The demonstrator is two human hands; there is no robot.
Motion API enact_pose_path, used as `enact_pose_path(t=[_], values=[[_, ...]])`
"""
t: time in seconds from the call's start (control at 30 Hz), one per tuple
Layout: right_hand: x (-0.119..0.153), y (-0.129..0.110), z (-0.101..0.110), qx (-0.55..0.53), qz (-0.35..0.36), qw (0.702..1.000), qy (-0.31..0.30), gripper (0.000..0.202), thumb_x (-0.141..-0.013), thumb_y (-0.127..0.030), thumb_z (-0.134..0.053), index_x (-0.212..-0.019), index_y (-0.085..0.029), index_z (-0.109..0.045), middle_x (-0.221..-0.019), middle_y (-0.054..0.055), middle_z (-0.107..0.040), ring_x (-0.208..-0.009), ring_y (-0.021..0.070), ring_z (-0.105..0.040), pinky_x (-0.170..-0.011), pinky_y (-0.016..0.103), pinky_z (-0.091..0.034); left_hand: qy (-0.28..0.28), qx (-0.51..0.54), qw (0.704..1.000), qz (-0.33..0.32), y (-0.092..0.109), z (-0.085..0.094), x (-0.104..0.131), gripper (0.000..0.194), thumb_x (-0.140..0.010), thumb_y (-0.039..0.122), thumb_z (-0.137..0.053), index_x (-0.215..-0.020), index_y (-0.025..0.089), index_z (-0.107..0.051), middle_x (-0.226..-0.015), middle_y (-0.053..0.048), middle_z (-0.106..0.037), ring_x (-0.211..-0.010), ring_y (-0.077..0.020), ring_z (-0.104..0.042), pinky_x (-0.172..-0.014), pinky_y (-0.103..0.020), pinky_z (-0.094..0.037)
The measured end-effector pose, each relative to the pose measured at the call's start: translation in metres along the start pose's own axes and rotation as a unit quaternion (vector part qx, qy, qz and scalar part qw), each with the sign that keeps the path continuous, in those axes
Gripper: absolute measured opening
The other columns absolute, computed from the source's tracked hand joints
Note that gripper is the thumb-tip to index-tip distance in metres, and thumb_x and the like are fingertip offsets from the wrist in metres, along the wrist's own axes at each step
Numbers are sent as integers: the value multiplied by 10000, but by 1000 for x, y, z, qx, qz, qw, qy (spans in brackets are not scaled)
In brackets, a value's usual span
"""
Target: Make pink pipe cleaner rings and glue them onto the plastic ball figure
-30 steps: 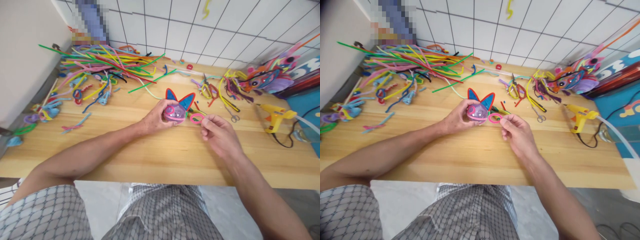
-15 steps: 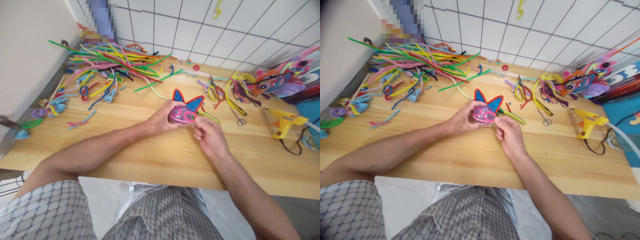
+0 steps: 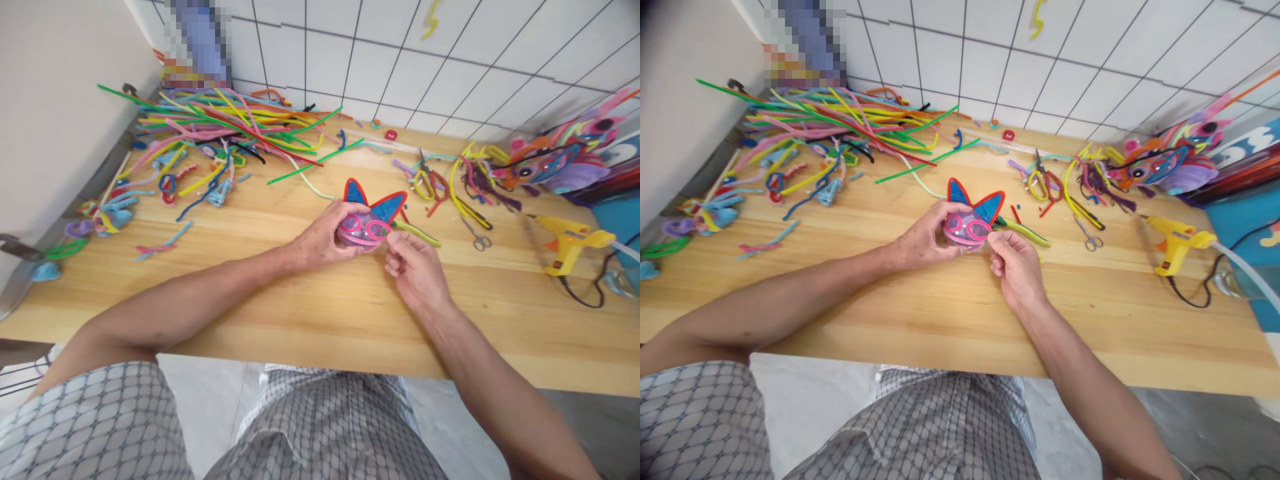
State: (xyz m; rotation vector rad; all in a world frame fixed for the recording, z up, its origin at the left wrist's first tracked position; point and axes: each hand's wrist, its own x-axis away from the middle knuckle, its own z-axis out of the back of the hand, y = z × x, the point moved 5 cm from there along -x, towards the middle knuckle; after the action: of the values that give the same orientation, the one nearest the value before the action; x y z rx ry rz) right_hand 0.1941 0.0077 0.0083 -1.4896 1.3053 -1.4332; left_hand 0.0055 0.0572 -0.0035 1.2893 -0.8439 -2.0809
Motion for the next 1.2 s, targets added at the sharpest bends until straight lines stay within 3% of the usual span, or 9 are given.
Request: enact_pose_path(t=[0.37,1.0,1.2], values=[[-4,3,0,18,28,999,-10,500,-686,-494,-968,-682,-234,-542,-638,-68,-510,-511,57,-408,-459,226,-294,-8,2,1000,-3,-1,0,1,640,-887,441,-903,-1412,237,-601,-1385,-147,-709,-1289,-292,-703,-1115,-476,-593],[-5,9,0,21,44,999,9,410,-704,-492,-939,-730,-247,-612,-610,-67,-539,-516,78,-449,-474,232,-329,-31,-8,999,10,4,3,1,636,-904,483,-883,-1427,251,-603,-1389,-140,-693,-1294,-294,-688,-1098,-464,-598],[-3,8,-1,32,56,998,14,376,-740,-475,-906,-735,-250,-606,-628,-70,-532,-515,77,-446,-479,241,-335,-62,-2,997,54,12,11,2,557,-992,519,-771,-1449,254,-597,-1417,-117,-682,-1268,-258,-685,-1082,-414,-593]])
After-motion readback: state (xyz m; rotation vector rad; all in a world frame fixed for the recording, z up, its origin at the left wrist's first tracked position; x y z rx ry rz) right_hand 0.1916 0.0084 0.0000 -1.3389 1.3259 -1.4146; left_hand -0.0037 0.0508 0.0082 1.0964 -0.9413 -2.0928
